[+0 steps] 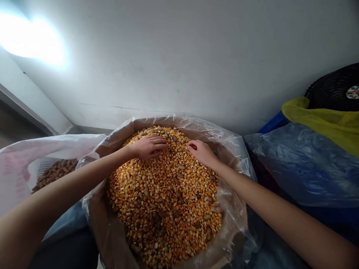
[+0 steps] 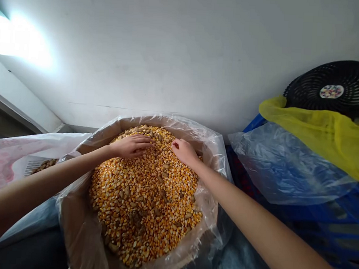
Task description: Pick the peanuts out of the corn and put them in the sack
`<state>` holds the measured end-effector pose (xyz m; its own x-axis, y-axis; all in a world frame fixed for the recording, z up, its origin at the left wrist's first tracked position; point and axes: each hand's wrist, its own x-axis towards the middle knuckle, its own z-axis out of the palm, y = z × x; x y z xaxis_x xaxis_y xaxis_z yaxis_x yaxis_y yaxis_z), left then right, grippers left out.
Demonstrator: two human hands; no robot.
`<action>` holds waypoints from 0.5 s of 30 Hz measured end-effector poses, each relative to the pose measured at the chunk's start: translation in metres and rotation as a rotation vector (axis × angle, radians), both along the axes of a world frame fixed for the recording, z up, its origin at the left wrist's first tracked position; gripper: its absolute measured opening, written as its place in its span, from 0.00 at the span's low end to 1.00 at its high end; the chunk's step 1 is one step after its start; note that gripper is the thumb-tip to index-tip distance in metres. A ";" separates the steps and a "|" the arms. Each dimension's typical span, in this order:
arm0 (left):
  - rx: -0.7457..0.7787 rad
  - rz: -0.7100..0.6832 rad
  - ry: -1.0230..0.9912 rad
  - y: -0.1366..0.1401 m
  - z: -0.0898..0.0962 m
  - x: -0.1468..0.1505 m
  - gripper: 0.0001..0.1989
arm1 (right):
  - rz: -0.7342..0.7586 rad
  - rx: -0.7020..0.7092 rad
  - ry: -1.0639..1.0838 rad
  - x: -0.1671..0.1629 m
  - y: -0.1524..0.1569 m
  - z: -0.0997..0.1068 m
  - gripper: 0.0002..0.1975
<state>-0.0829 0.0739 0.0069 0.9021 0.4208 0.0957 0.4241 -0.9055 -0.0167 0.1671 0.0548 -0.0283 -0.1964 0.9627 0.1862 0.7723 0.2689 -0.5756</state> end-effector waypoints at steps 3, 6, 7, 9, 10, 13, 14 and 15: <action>0.015 0.194 -0.267 0.008 0.010 -0.014 0.17 | 0.002 0.006 0.004 0.000 0.000 -0.001 0.09; 0.019 0.446 -0.476 0.017 0.018 -0.031 0.18 | 0.006 0.007 0.013 0.000 -0.001 0.001 0.09; 0.006 0.512 -0.513 0.020 0.020 -0.036 0.18 | 0.004 0.009 0.018 0.000 -0.001 0.003 0.09; -0.028 0.591 -0.540 0.022 0.020 -0.044 0.19 | 0.002 0.017 0.023 -0.002 0.003 0.006 0.10; -0.038 0.608 -0.535 0.023 0.020 -0.047 0.20 | 0.011 0.020 0.016 -0.005 0.006 0.008 0.10; -0.071 0.582 -0.463 0.022 0.014 -0.052 0.19 | 0.058 0.018 -0.037 -0.018 0.020 0.014 0.12; -0.085 0.560 -0.426 0.022 0.012 -0.052 0.19 | 0.072 0.015 -0.064 -0.024 0.025 0.015 0.12; -0.095 0.536 -0.389 0.023 0.011 -0.051 0.19 | 0.082 0.009 -0.092 -0.030 0.030 0.016 0.13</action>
